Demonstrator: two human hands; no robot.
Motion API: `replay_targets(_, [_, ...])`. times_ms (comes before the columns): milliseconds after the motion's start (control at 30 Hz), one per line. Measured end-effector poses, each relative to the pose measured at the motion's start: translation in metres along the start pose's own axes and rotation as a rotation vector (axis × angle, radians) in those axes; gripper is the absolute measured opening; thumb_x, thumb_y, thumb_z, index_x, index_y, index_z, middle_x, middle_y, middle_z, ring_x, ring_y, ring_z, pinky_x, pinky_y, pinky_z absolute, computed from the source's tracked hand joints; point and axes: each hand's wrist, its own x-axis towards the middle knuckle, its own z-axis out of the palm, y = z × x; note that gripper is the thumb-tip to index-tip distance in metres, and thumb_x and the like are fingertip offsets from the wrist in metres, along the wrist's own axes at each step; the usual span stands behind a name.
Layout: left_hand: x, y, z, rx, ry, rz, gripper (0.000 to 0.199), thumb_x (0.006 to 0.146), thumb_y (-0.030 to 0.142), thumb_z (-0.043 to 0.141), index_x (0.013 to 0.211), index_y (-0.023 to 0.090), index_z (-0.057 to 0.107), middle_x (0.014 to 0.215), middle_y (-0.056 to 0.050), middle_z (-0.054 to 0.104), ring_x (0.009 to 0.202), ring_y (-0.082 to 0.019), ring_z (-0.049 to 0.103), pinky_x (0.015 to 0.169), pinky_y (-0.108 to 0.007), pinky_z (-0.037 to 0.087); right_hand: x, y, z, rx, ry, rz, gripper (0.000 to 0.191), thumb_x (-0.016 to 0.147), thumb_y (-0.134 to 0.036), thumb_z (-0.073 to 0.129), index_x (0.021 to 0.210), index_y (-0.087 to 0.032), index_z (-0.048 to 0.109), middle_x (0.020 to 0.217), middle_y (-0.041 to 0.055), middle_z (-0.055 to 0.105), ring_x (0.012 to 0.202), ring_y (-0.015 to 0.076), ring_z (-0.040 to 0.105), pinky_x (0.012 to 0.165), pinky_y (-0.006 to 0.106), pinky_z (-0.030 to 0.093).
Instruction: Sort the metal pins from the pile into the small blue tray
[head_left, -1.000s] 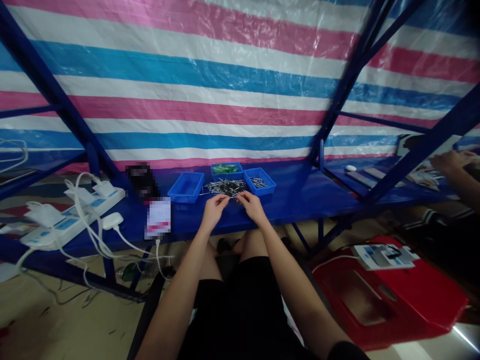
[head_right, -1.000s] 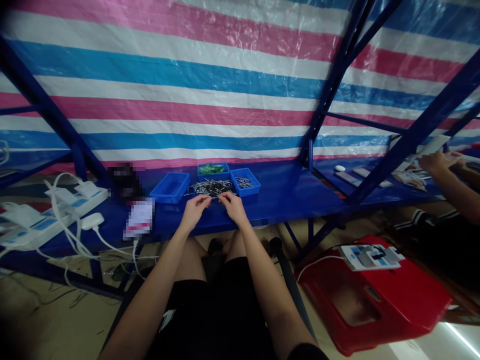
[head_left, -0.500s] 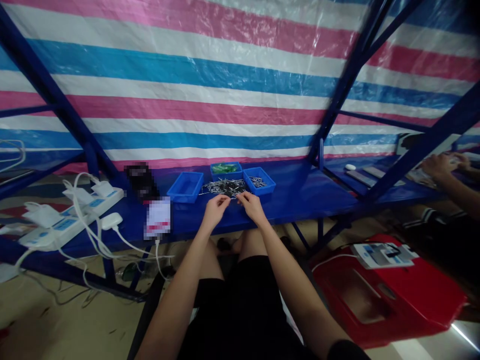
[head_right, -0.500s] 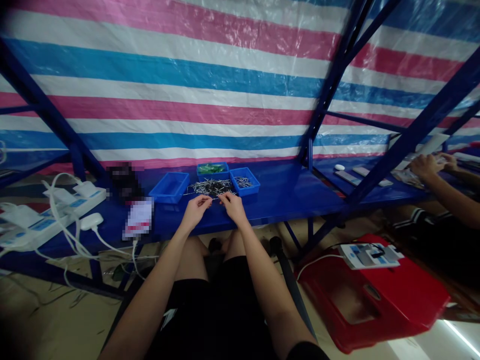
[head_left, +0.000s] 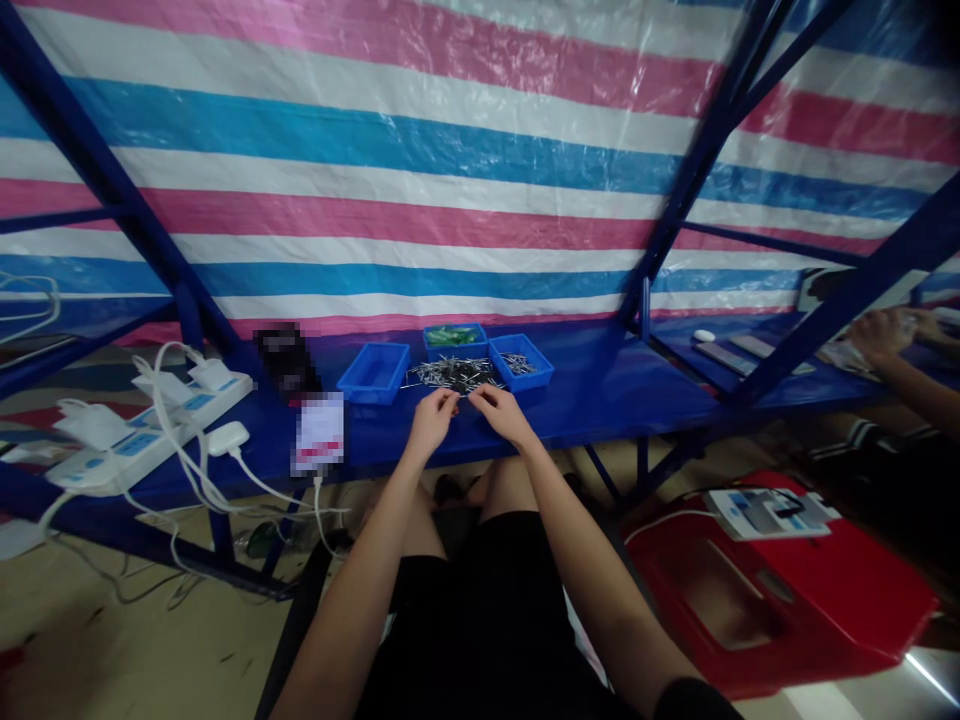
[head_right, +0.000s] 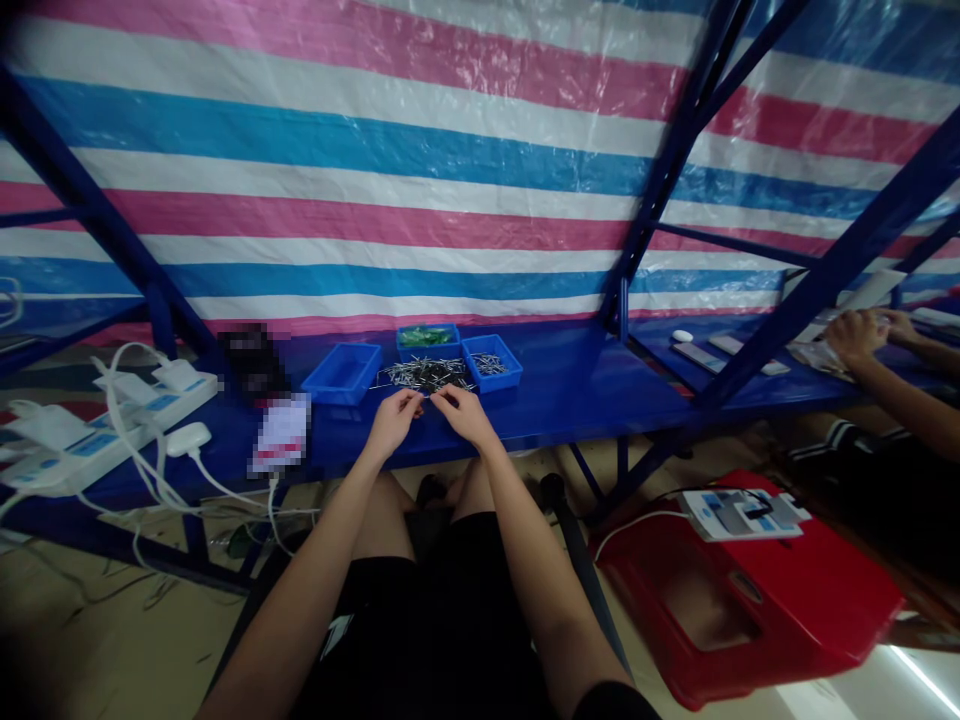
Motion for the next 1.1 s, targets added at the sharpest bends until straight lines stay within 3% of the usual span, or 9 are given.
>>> replay_targets(100, [0.000,0.004,-0.001,-0.127,0.057,-0.051,0.030,0.078,0.043,0.051,0.084,0.016,0.060,0.063,-0.002,0.059,0.060,-0.015,0.059,0.057,-0.025,0.048,0.001,0.005,-0.001,0.056,0.051,0.052,0.030,0.080,-0.045,0.047,0.074,-0.018,0.061,0.068,-0.0005,0.058,0.067,0.0134,0.052,0.066,0.024,0.041])
replay_targets(200, [0.000,0.005,0.000,-0.213,0.116,-0.097,0.030,0.079,0.041,0.051,0.092,0.015,0.057,0.062,-0.001,0.058,0.057,-0.014,0.058,0.055,-0.024,0.048,0.003,0.011,-0.002,0.187,0.173,0.131,0.034,0.080,-0.046,0.047,0.096,-0.019,0.061,0.085,0.0031,0.062,0.075,0.0155,0.056,0.064,0.026,0.045])
replay_targets(300, [-0.002,0.006,0.002,-0.154,0.116,-0.068,0.028,0.079,0.036,0.052,0.096,0.015,0.057,0.065,-0.002,0.059,0.059,-0.014,0.059,0.055,-0.023,0.047,0.004,0.013,-0.003,0.347,0.242,0.118,0.061,0.076,-0.043,0.055,0.132,-0.026,0.037,0.126,0.0071,0.049,0.093,0.0169,0.057,0.071,0.028,0.049])
replay_targets(400, [-0.004,0.008,-0.002,-0.006,0.166,-0.008,0.026,0.080,0.032,0.049,0.097,0.015,0.057,0.074,-0.004,0.062,0.068,-0.015,0.060,0.061,-0.024,0.048,0.004,0.012,-0.001,0.363,0.227,0.064,0.076,0.073,-0.037,0.061,0.139,-0.030,0.022,0.140,0.0064,0.035,0.106,0.0174,0.053,0.082,0.029,0.047])
replay_targets(533, [-0.009,0.014,-0.022,0.471,0.224,0.053,0.021,0.080,0.027,0.047,0.094,0.017,0.060,0.089,-0.007,0.063,0.076,-0.018,0.061,0.072,-0.029,0.047,0.002,0.012,0.002,0.185,0.019,0.048,0.043,0.079,-0.034,0.054,0.121,-0.023,0.051,0.107,0.0048,0.063,0.093,0.0163,0.059,0.084,0.031,0.046])
replay_targets(600, [-0.009,0.016,-0.033,0.738,0.205,0.006,0.021,0.081,0.025,0.045,0.092,0.018,0.061,0.093,-0.010,0.063,0.082,-0.022,0.061,0.075,-0.033,0.047,0.001,0.011,0.004,0.059,-0.073,0.035,0.031,0.080,-0.032,0.052,0.107,-0.022,0.061,0.091,0.0026,0.067,0.084,0.0157,0.061,0.081,0.030,0.046])
replay_targets(700, [-0.005,0.017,-0.038,1.009,0.104,-0.148,0.025,0.083,0.024,0.041,0.097,0.014,0.059,0.091,-0.015,0.063,0.083,-0.027,0.062,0.073,-0.037,0.047,0.000,0.010,0.005,-0.032,-0.069,0.035,0.024,0.080,-0.030,0.051,0.097,-0.021,0.065,0.085,0.0014,0.068,0.078,0.0148,0.062,0.076,0.028,0.046])
replay_targets(867, [0.012,0.016,-0.029,1.162,0.044,-0.233,0.030,0.084,0.018,0.038,0.109,0.008,0.052,0.086,-0.019,0.064,0.082,-0.030,0.063,0.068,-0.039,0.048,0.000,0.009,0.004,0.003,-0.039,0.037,0.022,0.081,-0.027,0.049,0.096,-0.020,0.064,0.082,0.0011,0.067,0.077,0.0141,0.061,0.075,0.026,0.046])
replay_targets(1100, [0.030,0.022,-0.027,1.187,-0.031,-0.212,0.030,0.080,0.005,0.035,0.097,0.007,0.059,0.091,-0.021,0.063,0.089,-0.031,0.062,0.072,-0.039,0.048,0.000,0.012,0.004,-0.002,-0.033,0.024,0.021,0.081,-0.027,0.048,0.094,-0.021,0.064,0.081,0.0010,0.067,0.076,0.0143,0.061,0.075,0.026,0.045])
